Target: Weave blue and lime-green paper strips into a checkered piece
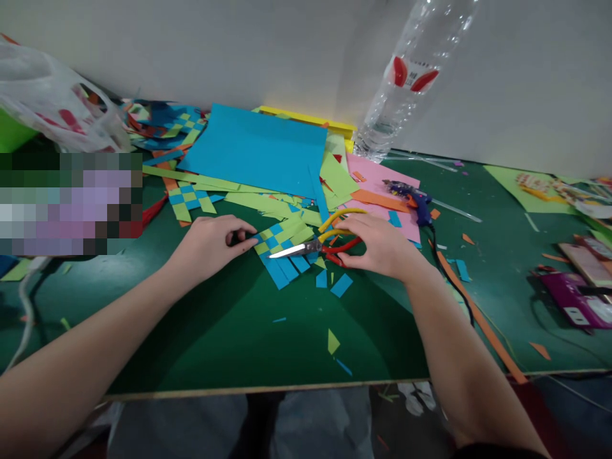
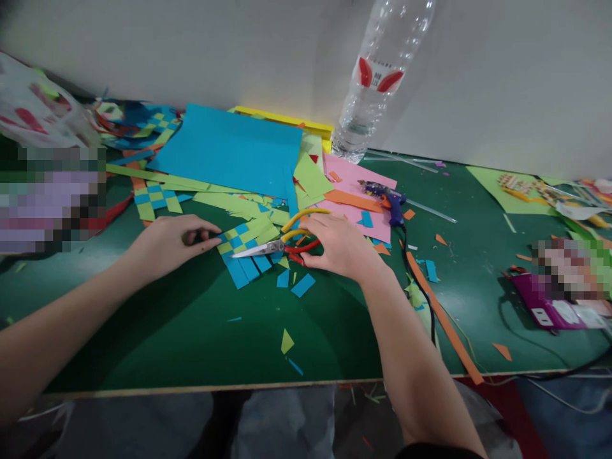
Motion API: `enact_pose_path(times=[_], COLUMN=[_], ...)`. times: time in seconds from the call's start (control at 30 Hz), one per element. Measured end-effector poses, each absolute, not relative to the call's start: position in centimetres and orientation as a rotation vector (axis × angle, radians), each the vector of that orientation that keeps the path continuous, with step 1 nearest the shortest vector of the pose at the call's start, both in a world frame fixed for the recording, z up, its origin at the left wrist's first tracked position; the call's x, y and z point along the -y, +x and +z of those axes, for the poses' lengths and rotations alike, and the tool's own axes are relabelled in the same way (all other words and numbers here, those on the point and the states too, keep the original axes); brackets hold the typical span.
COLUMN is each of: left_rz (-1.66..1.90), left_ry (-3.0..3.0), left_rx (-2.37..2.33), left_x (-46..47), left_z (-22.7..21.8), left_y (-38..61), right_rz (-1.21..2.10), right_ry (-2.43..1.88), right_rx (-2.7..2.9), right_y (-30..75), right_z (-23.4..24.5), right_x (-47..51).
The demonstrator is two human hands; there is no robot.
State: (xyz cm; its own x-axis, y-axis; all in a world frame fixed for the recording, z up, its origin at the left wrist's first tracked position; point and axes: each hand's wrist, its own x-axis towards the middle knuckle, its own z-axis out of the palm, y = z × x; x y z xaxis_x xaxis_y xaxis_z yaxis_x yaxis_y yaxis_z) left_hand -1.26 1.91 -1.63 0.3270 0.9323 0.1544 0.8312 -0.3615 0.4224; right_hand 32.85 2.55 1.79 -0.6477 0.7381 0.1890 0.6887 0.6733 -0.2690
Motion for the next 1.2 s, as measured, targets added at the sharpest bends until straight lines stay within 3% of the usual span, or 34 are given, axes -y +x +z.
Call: enact_pose_path(times=[0.47, 0.77, 1.2], left_rz=[0.550, 0.530, 0.469], left_ry=[2.328, 2.370, 2.461], left_rx=[-1.587, -1.560, -1.500], left_x=[-1.8, -1.7, -1.4], left_z=[-1.3, -1.4, -1.4], left_y=[-1.1, -1.0, -0.8], right_rz=[0.292, 0.022, -0.040], right_ry=[-1.064, -1.345, -1.903], right_rx=[2.499, 2.293, 2.150], right_y=[33.6, 33.7, 33.1], right_z=[2.2, 1.7, 0.3], right_x=[-2.5, -3.4, -3.6])
